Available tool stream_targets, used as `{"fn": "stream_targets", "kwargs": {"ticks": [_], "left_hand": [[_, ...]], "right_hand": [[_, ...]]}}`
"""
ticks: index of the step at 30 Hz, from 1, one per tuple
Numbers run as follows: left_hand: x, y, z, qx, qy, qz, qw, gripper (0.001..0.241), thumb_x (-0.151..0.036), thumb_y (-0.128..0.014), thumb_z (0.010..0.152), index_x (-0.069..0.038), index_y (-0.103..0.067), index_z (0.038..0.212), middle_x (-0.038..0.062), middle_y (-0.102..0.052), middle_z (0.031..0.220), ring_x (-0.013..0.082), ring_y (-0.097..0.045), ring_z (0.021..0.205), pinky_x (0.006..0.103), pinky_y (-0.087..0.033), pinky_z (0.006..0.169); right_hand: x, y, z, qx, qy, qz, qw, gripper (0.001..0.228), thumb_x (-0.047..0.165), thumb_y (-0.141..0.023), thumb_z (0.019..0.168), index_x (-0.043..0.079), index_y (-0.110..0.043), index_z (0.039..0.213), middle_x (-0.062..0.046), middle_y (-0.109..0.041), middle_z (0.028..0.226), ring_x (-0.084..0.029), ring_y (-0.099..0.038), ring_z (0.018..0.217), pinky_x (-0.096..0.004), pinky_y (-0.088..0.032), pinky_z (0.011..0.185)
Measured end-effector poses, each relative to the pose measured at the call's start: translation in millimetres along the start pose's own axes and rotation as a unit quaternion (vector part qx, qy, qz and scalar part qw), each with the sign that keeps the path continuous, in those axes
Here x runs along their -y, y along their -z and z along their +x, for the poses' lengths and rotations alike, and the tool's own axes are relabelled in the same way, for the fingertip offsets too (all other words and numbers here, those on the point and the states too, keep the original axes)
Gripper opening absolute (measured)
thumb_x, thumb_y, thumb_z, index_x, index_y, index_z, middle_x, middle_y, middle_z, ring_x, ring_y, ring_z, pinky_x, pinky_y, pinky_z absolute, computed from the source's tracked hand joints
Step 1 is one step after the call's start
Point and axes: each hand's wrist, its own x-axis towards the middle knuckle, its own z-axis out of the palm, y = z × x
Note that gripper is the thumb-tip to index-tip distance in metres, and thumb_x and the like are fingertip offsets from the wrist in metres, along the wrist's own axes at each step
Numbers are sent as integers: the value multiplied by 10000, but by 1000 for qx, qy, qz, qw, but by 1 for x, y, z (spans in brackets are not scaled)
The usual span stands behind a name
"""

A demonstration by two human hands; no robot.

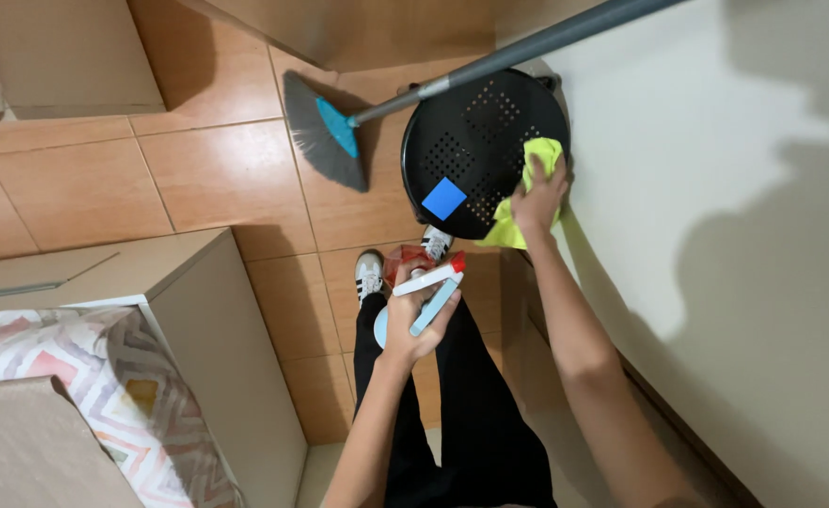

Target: The user cleans a door with a spray and a microfiber cloth and then sweeps the floor with a broom.

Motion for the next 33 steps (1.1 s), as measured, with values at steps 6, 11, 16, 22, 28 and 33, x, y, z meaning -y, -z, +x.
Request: {"fn": "stream_targets", "kwargs": {"ticks": [6, 11, 16, 22, 28, 33], "left_hand": [[8, 10, -5, -12, -25, -4, 1000, 194, -153, -765, 850, 2, -736, 963, 219, -663, 1071, 380, -656, 1042, 421, -544, 888], [8, 20, -1, -23, -6, -2, 1000, 196, -156, -761, 853, -1, -742, 973, 192, -681, 1023, 369, -661, 1007, 420, -548, 871], [3, 26, 9, -55, -12, 4, 998, 225, -157, -767, 845, -4, -759, 1010, 200, -660, 1082, 372, -664, 1001, 414, -544, 869], [-3, 30, 4, -72, 3, -8, 997, 236, -175, -776, 834, 3, -756, 988, 215, -641, 1152, 368, -682, 1017, 402, -550, 889], [-19, 43, -18, -105, -12, -25, 994, 264, -173, -779, 816, 8, -765, 1008, 230, -631, 1186, 375, -667, 1045, 406, -539, 910], [-38, 68, -64, -142, -41, -30, 989, 276, -174, -764, 834, -12, -782, 1056, 213, -647, 1176, 366, -673, 1050, 403, -536, 932]], "right_hand": [[30, 98, 73, 78, -88, 593, 797, 890, -74, -694, 786, 212, -334, 1548, -211, -504, 1474, -364, -559, 1285, -481, -498, 939], [48, 199, 116, 157, 49, 707, 688, 874, -102, -759, 878, 146, -376, 1623, -77, -557, 1452, -188, -638, 1272, -324, -579, 1042], [80, 245, 103, 150, 104, 604, 776, 393, 13, -777, 992, 25, -664, 1368, -58, -678, 1191, -145, -650, 1080, -279, -550, 940], [91, 245, 74, 87, 100, 611, 781, 128, 130, -765, 1053, 44, -719, 1137, -33, -693, 1106, -122, -621, 1020, -281, -517, 908], [135, 265, -10, 60, 248, 463, 849, 178, 103, -738, 1014, 65, -680, 1178, -56, -684, 1211, -198, -622, 1177, -359, -491, 1079], [187, 258, -83, -2, 351, 368, 861, 277, 76, -770, 959, 48, -637, 1201, -91, -685, 1215, -241, -653, 1175, -382, -497, 1055]]}}
